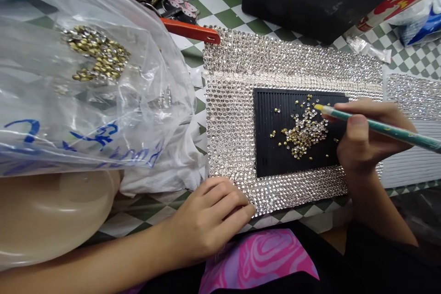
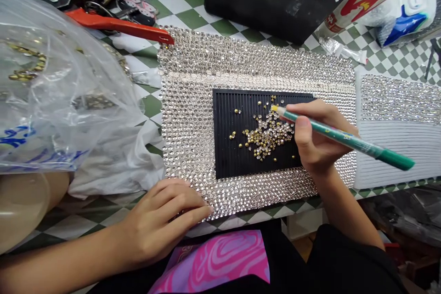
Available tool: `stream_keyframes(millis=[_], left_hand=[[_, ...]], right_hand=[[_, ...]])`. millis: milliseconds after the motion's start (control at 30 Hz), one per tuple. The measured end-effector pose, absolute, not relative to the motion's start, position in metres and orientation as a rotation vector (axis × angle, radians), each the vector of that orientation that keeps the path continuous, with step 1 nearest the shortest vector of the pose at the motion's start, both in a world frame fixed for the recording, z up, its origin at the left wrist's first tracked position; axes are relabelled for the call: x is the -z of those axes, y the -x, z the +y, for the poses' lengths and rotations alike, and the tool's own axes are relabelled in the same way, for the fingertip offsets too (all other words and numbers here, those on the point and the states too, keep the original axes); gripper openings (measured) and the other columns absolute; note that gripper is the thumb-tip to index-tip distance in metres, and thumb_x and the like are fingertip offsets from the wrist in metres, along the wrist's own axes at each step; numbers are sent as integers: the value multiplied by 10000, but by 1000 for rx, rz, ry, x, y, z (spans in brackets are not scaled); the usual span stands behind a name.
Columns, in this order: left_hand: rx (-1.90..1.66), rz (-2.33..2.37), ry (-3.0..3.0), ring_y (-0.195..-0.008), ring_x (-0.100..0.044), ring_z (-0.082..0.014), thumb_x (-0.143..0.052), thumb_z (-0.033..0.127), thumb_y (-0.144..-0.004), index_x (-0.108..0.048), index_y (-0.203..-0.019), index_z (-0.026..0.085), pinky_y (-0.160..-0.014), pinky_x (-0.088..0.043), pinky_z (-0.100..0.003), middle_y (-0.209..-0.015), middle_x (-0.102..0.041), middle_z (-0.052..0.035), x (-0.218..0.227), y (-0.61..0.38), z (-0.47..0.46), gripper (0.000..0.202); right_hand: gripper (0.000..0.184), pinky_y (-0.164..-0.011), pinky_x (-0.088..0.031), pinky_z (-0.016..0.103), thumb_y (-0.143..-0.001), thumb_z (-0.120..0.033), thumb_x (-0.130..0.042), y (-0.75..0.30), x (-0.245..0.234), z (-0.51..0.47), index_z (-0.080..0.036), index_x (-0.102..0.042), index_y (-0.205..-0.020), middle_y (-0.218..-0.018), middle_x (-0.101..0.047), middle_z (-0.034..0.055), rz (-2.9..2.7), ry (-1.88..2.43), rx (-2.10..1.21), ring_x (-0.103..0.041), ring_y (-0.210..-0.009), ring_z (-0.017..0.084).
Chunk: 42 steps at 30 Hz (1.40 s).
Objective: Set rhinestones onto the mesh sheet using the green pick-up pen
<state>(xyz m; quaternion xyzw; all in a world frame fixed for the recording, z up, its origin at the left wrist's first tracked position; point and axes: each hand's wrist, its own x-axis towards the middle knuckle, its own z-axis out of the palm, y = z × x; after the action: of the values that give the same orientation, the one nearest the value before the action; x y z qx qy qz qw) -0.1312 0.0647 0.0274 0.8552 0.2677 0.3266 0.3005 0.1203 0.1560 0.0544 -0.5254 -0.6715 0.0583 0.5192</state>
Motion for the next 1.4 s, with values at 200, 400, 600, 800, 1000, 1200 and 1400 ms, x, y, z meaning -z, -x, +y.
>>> stream_keyframes(millis=[200,400,600,800,1000,1200,1400], left_hand=[[-873,721,-2278,-804,-472,-157,-367,90,-907,-619,-915,107,-800,-359,-321,-814,-604,-45,-27,131,64,252],[-871,718,-2266,-798,-471,-153,-370,83,-901,-620,-915,105,-808,-361,-321,-820,-605,-43,-27,131,65,251],[-859,714,-2264,-802,-472,-154,-357,85,-909,-621,-921,101,-809,-356,-322,-838,-608,-47,-27,131,65,265],[-854,725,-2261,-801,-476,-154,-352,90,-911,-619,-917,104,-800,-357,-324,-837,-613,-46,-26,132,63,268],[-876,716,-2268,-812,-478,-160,-364,99,-909,-615,-923,99,-796,-368,-337,-860,-613,-49,-25,131,63,251],[-889,714,-2249,-800,-473,-157,-374,88,-898,-616,-899,95,-786,-372,-333,-834,-604,-44,-26,130,62,242],[-887,712,-2252,-804,-468,-160,-376,99,-896,-617,-898,92,-796,-372,-341,-840,-599,-49,-25,130,61,241]], right_hand=[[179,-451,-369,294,-696,-148,-567,-121,-56,153,-249,-681,-790,-624,-632,-20,-1747,1317,-357,-566,-520,121],[218,-488,-385,309,-678,-134,-581,-124,-57,151,-259,-682,-825,-679,-652,-16,-1831,1366,-395,-564,-563,128],[202,-473,-380,301,-700,-147,-569,-119,-62,153,-273,-689,-803,-671,-654,-24,-1761,1302,-331,-562,-543,114],[162,-578,-494,269,-746,-147,-567,-103,-75,177,-231,-678,-830,-751,-672,-36,-1890,1270,-350,-626,-663,96],[130,-677,-545,264,-776,-160,-558,-78,-66,215,-158,-639,-879,-802,-668,2,-2053,1139,-475,-638,-712,96],[143,-699,-528,249,-760,-181,-587,-70,-62,223,-174,-652,-887,-816,-680,30,-2221,1087,-451,-638,-745,111],[119,-707,-518,261,-788,-224,-557,-68,-63,222,-205,-644,-867,-840,-686,17,-2276,1106,-399,-637,-757,115]])
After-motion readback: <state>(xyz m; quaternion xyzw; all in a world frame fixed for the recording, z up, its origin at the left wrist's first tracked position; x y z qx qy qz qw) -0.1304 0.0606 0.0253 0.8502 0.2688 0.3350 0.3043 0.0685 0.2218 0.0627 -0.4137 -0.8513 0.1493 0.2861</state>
